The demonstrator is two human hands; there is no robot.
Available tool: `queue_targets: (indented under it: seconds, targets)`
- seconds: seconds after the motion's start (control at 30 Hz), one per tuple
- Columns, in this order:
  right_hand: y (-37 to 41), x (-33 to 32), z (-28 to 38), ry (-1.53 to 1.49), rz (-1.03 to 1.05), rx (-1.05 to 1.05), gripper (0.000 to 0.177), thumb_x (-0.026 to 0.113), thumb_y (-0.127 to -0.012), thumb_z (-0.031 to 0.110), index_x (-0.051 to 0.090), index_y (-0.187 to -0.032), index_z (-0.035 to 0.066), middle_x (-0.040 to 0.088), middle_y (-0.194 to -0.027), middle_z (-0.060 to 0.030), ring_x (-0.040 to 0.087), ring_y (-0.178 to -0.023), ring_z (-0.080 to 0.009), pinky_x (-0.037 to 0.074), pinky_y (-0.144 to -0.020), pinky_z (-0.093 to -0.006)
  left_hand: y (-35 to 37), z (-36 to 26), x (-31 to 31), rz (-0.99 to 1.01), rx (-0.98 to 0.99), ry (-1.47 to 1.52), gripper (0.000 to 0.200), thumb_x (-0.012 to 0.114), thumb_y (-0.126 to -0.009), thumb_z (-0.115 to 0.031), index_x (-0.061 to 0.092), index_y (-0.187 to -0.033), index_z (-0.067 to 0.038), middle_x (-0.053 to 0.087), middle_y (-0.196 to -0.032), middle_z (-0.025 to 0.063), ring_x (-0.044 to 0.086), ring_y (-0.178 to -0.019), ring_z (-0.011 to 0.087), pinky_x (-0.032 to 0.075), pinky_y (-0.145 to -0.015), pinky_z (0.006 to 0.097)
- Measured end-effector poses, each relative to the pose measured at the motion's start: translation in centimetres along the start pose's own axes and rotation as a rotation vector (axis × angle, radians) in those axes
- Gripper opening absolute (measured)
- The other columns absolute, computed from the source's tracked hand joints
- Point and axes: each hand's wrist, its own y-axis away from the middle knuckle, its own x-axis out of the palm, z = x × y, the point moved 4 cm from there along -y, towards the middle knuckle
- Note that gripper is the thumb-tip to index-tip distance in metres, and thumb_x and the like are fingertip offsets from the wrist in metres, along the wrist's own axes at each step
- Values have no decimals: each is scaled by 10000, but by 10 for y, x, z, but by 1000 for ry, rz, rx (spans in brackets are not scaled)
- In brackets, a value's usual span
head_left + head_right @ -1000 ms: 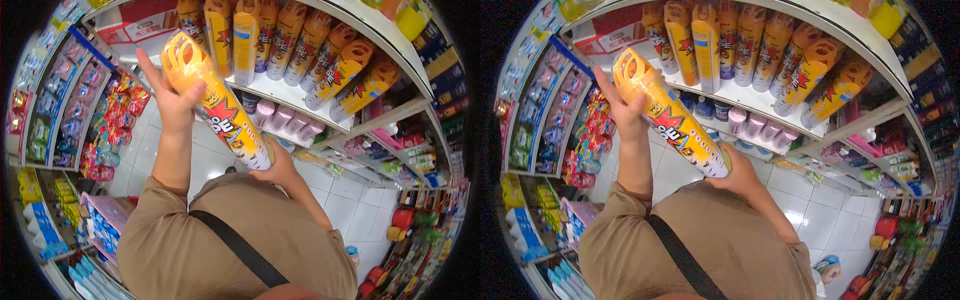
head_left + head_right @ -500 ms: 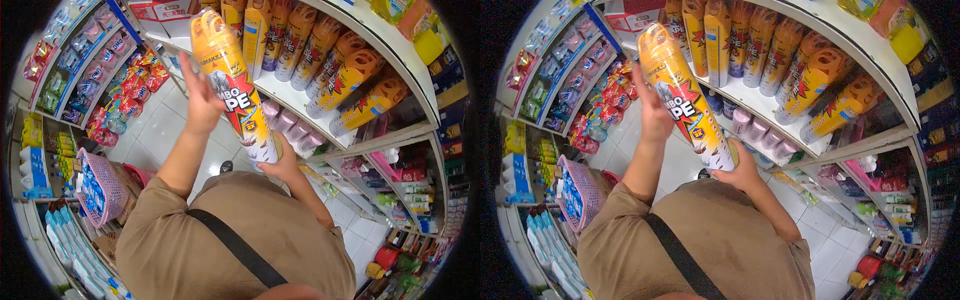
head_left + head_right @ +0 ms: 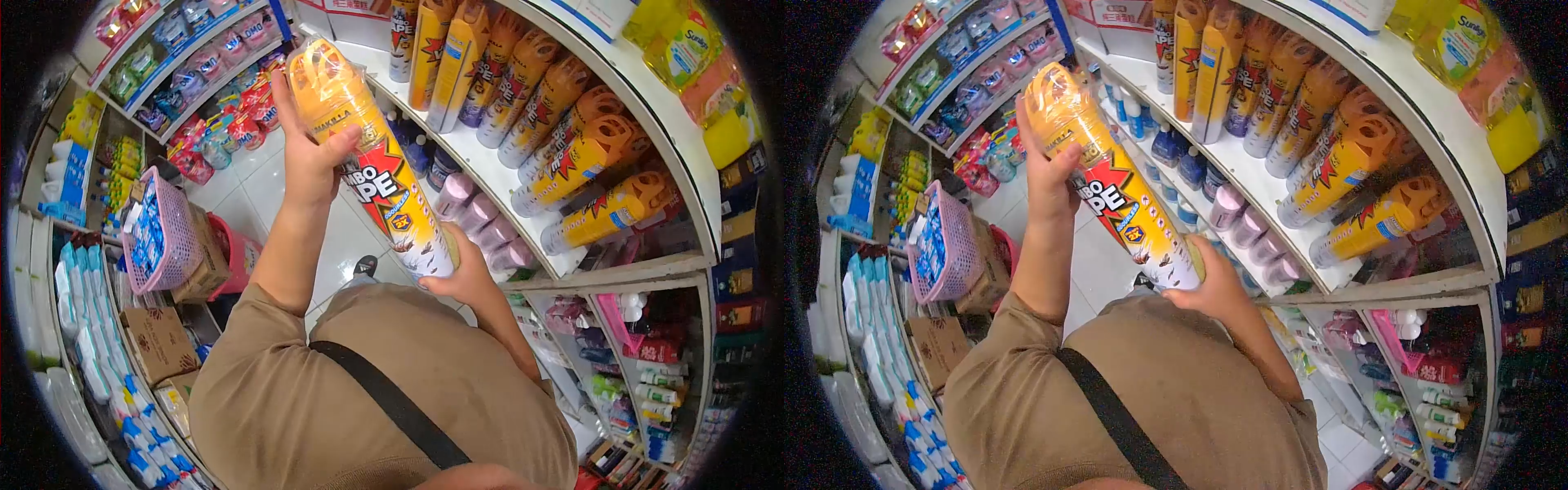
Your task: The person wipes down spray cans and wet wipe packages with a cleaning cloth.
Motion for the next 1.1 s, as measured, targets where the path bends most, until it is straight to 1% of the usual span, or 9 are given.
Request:
queue_targets:
  seconds: [0.17,0.4,0.47,0.53,0.63,0.73,0.93,1.03,1.1]
  targets:
    - [9,-7,10,102,59,-63,851,790,-503,314,415,-1195,-9,563,-1039,-213,577,-954,-302,438,-830,-348,10,-23,-4,-23,36,-8,1023,673,-643,-68,-23,-1392,-107,366,-1265,150,454,-1109,270,402,-923,383]
    - [23,-16,-1,75,31,-87,822,801,-483,308,449,-1160,2,571,-1027,-168,573,-940,-257,436,-826,-335,21,-35,11,32,184,32,913,626,-731,-83,-3,-1392,-132,433,-1199,140,519,-1040,282,447,-879,401]
    - [29,-15,-8,39,34,-41,816,798,-491,298,449,-1156,-20,552,-1064,-116,536,-974,-191,407,-859,-318,19,-34,8,65,221,-37,626,563,-819,-123,216,-1336,-60,449,-1217,169,535,-1028,308,467,-856,413]
    - [31,-12,-7,46,15,-13,816,800,-489,292,446,-1158,-13,553,-1063,-121,538,-971,-193,411,-856,-319,17,-36,3,0,222,-126,445,512,-867,-177,359,-1258,-30,421,-1262,229,535,-1029,378,483,-831,439]
    - [36,-7,-16,37,-14,-2,818,800,-484,285,442,-1160,-5,555,-1060,-127,541,-968,-198,416,-851,-321,15,-29,-5,-87,149,-39,240,445,-904,-141,502,-1077,14,464,-1226,229,538,-1030,372,488,-832,433]
    - [39,-7,-21,24,-22,19,814,796,-481,276,443,-1158,-4,560,-1048,-126,541,-963,-196,415,-850,-320,13,-27,-6,-123,121,-16,209,434,-911,-154,546,-1001,-3,508,-1175,225,558,-998,363,492,-824,447]
    - [48,-21,-24,169,41,38,828,804,-474,264,441,-1173,12,580,-1016,-144,564,-946,-222,428,-836,-324,-18,-47,-49,-422,322,130,165,421,-921,-174,503,-952,-35,566,-1058,203,590,-874,316,512,-738,438]
    - [64,-18,-58,6,127,133,821,806,-491,237,436,-1191,20,572,-1036,-140,554,-965,-213,420,-848,-320,-49,-47,-85,-482,172,225,153,424,-919,-183,488,-940,-46,583,-945,181,585,-798,284,513,-708,416]
    - [74,-17,-82,-115,170,219,799,798,-513,198,431,-1200,20,554,-1061,-122,530,-987,-191,405,-865,-312,-81,-41,-139,-440,76,505,176,378,-937,-206,455,-937,-48,577,-905,158,575,-766,261,515,-680,398]
